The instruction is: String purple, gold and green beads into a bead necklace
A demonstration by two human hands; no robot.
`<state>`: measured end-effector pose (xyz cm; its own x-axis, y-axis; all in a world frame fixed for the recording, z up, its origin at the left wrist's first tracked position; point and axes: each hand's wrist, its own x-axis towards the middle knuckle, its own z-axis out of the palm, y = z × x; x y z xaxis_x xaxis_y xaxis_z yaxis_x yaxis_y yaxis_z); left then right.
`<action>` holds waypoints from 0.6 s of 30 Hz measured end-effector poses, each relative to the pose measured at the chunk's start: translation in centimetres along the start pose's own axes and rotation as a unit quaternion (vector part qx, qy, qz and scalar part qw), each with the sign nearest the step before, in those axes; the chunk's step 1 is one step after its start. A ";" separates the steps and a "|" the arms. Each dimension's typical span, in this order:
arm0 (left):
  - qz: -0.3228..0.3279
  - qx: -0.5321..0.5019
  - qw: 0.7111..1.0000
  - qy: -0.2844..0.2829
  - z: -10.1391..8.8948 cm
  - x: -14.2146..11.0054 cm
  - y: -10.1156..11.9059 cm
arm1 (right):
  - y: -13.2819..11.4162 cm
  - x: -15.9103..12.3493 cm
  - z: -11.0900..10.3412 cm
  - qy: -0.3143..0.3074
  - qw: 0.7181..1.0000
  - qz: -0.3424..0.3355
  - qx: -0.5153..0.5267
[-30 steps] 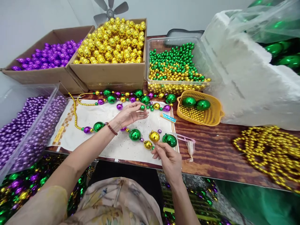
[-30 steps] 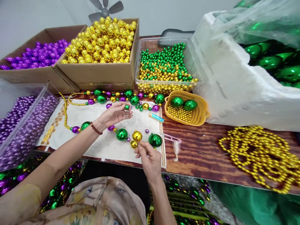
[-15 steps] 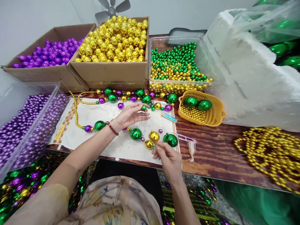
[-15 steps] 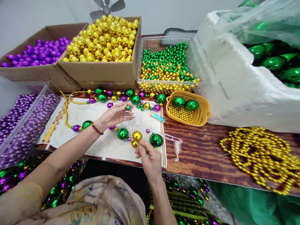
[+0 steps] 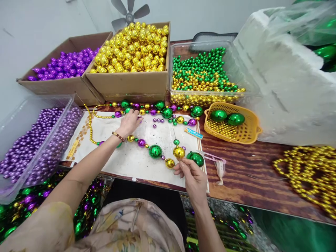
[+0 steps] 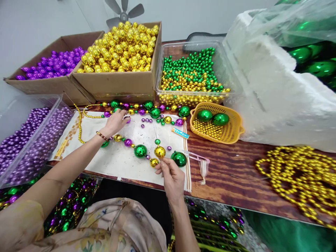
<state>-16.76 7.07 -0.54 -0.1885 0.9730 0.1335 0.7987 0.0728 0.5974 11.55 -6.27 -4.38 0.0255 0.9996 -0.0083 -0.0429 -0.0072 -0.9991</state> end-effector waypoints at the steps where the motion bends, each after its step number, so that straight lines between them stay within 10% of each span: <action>1: -0.004 0.016 1.000 -0.013 0.1 0.2 -0.4 | 0.0 0.0 0.0 0.000 1.000 -0.001 0.003; 7: -0.031 -0.167 0.983 -0.070 0.7 0.4 0.4 | -0.1 -0.1 -0.1 0.003 1.000 -0.024 -0.015; 13: -0.152 -0.612 0.746 -0.214 0.4 -1.8 5.4 | -0.4 -0.3 0.2 -0.050 0.995 -0.060 -0.066; 18: -0.221 -0.685 0.664 -0.204 0.4 -2.8 8.3 | -0.8 -0.6 0.2 -0.060 0.992 -0.080 -0.074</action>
<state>-9.36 5.01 3.78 0.1618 0.9216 -0.3528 -0.6042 0.3752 0.7030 11.41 -6.87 -3.55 -0.0987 0.9842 0.1473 0.0997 0.1570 -0.9825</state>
